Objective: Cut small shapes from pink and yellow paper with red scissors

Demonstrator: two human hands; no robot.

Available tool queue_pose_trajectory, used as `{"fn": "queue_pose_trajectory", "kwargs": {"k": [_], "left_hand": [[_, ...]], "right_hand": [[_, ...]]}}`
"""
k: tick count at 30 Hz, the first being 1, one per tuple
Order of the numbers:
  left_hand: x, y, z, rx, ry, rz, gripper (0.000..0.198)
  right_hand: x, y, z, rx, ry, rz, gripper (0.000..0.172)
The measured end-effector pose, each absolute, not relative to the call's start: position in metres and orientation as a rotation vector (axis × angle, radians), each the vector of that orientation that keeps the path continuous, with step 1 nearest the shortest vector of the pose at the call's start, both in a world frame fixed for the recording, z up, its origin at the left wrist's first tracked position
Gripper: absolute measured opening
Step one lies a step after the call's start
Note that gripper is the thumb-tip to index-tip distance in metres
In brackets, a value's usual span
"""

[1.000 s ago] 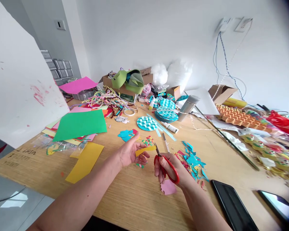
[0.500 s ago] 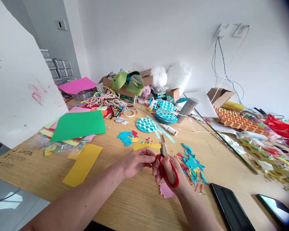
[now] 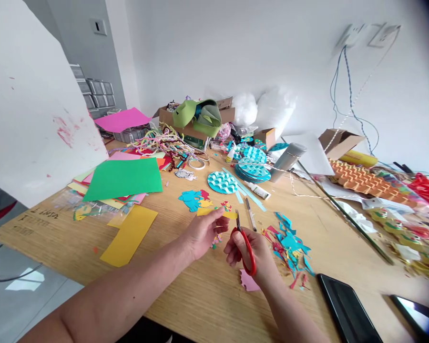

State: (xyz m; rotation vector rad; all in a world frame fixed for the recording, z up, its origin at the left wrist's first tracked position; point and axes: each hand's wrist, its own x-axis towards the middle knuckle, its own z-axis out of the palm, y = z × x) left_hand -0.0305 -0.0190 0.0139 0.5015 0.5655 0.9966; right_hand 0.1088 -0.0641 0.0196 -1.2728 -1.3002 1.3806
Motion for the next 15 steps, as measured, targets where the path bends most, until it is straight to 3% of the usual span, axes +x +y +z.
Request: {"fn": "queue_pose_trajectory", "kwargs": {"k": [7,12,15], "left_hand": [[-0.032,-0.019,0.02,0.24,0.537,0.895,0.062],[-0.027,-0.025,0.016,0.478,0.552,0.943,0.03],[-0.025,-0.026,0.013,0.604,0.586,0.961,0.024]], "right_hand": [[0.109,-0.064,0.01,-1.289,-1.242,1.425,0.051],[0.11,-0.063,0.009,-1.313,-1.249,1.398,0.052],[0.109,-0.063,0.009,-1.32,-1.254,1.406,0.052]]}}
